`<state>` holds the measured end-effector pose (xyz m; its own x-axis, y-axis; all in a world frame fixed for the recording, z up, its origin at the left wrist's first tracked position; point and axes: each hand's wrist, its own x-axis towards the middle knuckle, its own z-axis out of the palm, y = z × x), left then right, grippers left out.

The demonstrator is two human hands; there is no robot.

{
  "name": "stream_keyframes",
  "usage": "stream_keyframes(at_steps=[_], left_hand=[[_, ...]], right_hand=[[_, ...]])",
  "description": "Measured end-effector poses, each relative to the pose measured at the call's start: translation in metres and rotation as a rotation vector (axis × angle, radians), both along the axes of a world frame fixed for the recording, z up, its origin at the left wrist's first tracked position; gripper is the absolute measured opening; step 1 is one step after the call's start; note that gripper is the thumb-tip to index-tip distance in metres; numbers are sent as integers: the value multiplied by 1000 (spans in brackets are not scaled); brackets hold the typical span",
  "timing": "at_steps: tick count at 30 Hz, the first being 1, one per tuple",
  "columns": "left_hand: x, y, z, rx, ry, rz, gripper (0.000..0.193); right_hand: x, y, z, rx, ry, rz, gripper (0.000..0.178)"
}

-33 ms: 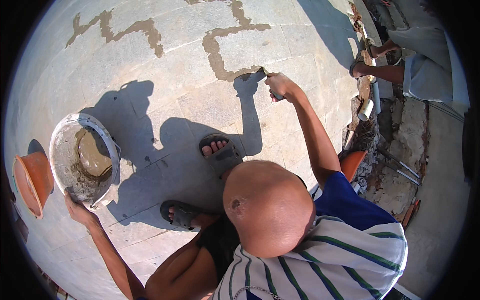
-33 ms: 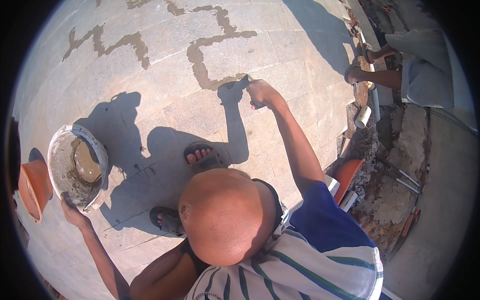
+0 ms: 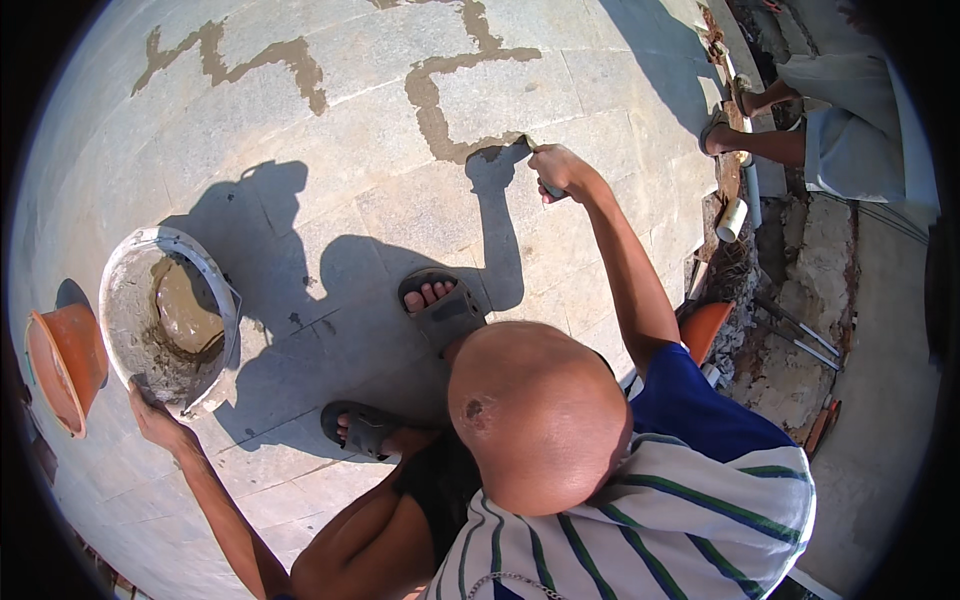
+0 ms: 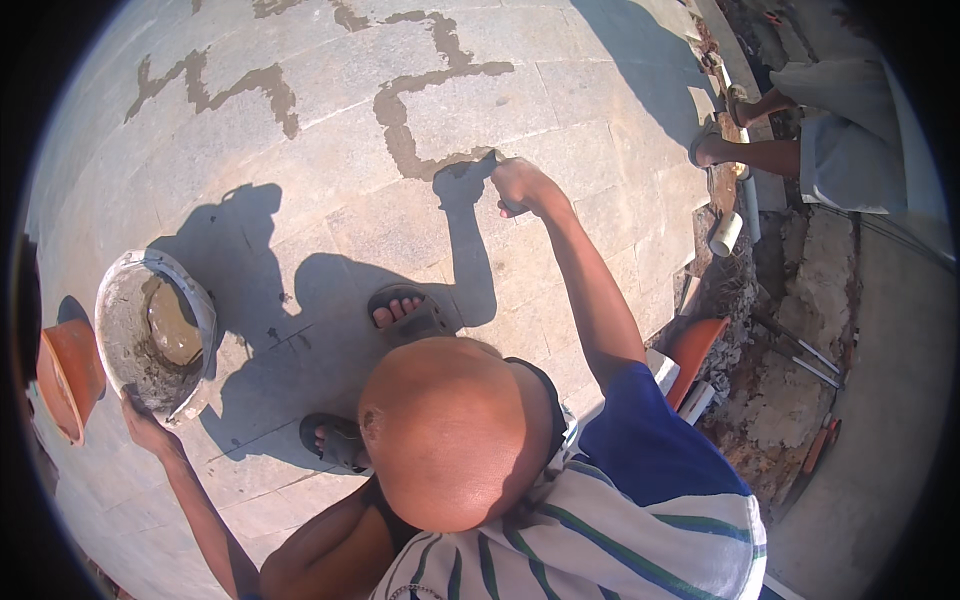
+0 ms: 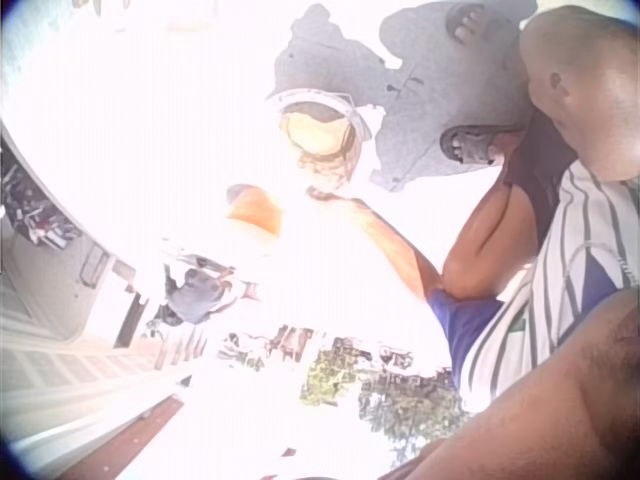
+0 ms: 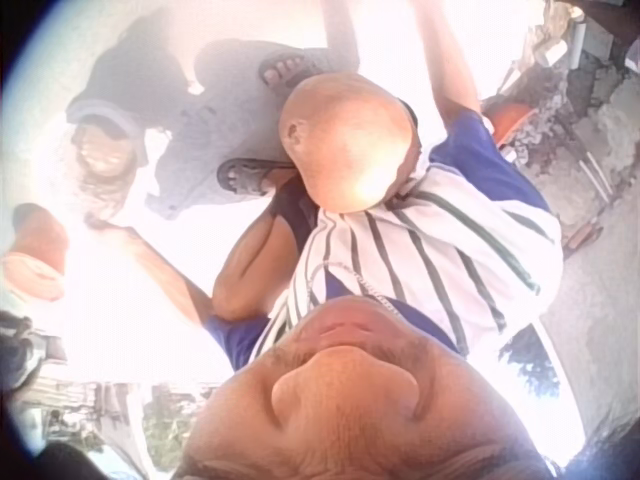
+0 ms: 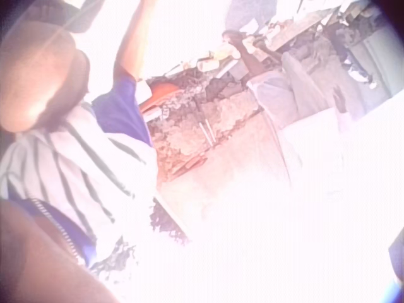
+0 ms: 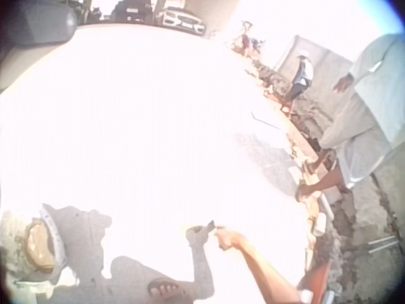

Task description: The person scoops grout from a bucket using a trowel and applies it into the gaps between floor tiles. They spread the grout across the tile surface, filling the joints, and occasionally wipe the trowel with a cloth.

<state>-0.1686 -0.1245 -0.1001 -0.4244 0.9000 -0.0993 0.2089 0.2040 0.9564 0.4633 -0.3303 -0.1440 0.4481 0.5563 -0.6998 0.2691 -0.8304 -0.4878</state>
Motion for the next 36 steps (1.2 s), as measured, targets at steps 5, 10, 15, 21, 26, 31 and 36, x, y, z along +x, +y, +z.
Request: stream_keyframes(at_steps=[5,10,15,21,26,31,36], left_hand=[[9,-2,7,5,14,14,45],[11,-1,5,0,28,-10,47],[-4,2,-3,-3,35,-15,47],[-1,0,-2,-11,-13,18,46],[5,2,-3,-28,26,-1,47],[-5,2,-6,-32,40,-6,48],[-9,1,-5,-35,39,-3,47]], right_hand=[[-22,30,26,-83,124,-78,21],[-56,40,54,-132,231,-9,24],[-71,29,67,-127,516,-76,50],[-58,-30,55,283,365,-234,51],[-5,-80,-24,570,-693,259,53],[6,-69,-31,149,-638,318,58],[-13,-46,29,-43,-354,265,55]])
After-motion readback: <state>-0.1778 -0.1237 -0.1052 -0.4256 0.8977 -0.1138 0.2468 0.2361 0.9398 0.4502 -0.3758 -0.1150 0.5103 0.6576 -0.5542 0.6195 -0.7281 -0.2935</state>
